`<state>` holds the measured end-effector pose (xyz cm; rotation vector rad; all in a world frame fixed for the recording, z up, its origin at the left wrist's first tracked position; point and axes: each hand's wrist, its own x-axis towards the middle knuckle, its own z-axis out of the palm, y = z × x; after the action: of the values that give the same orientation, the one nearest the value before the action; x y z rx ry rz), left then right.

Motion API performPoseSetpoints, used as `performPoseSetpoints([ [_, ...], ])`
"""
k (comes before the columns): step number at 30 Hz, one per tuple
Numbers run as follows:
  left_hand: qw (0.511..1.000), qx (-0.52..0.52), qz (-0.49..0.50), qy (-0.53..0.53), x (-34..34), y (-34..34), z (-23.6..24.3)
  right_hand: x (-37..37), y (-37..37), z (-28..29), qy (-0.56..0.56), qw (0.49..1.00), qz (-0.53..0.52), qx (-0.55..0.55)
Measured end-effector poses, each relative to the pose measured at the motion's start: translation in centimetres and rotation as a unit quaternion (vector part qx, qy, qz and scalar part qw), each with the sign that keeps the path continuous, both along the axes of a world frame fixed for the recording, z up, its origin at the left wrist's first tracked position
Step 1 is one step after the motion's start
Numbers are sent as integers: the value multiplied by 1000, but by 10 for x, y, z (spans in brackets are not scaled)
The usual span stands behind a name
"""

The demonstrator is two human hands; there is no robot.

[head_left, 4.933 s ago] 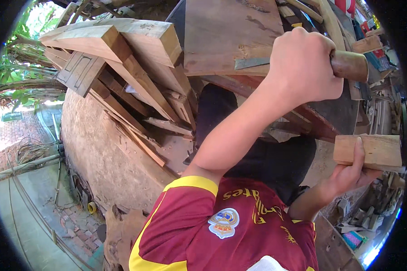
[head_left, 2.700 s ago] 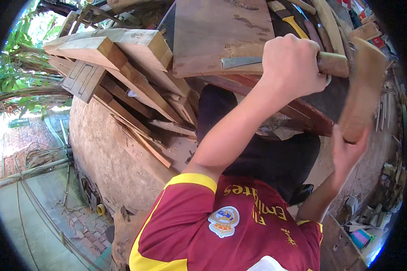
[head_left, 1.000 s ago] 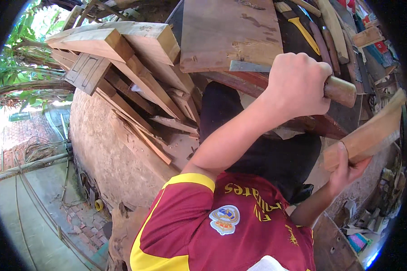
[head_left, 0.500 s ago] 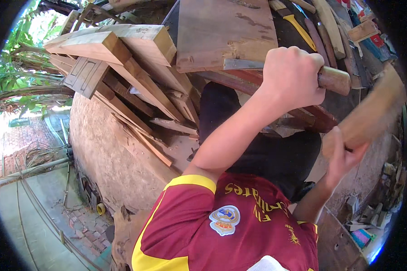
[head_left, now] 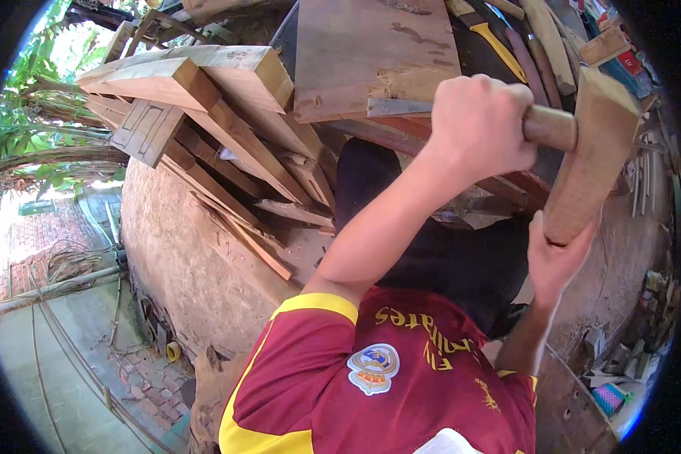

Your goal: The person uses a chisel and a wooden mallet to carve a small piece of wood. They hold the chisel against the wood and strike it repeatedly with the mallet to shape the material.

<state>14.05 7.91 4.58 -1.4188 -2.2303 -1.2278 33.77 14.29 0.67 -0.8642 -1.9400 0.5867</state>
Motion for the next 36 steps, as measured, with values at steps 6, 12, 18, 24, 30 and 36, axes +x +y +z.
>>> performPoseSetpoints([
  [6, 1000, -4, 10, 18, -3, 0, 1, -12, -4, 16, 208, 961, -86, -158],
  [12, 999, 38, 28, 21, -9, 0, 0, -3, 2, -4, -32, 997, 43, -47],
  [18, 999, 18, 27, 41, -7, 3, -2, 3, 1, -5, -9, 999, 24, -39],
  [24, 999, 11, 7, 40, -6, -3, -8, -6, -7, -5, 147, 986, -30, -70],
  [30, 996, -32, 57, 63, -26, -12, -14, -7, 3, 12, -149, 980, 115, 62],
  [36, 997, -28, 45, 55, -23, -15, -9, -25, -8, -6, 174, 984, 1, -47],
])
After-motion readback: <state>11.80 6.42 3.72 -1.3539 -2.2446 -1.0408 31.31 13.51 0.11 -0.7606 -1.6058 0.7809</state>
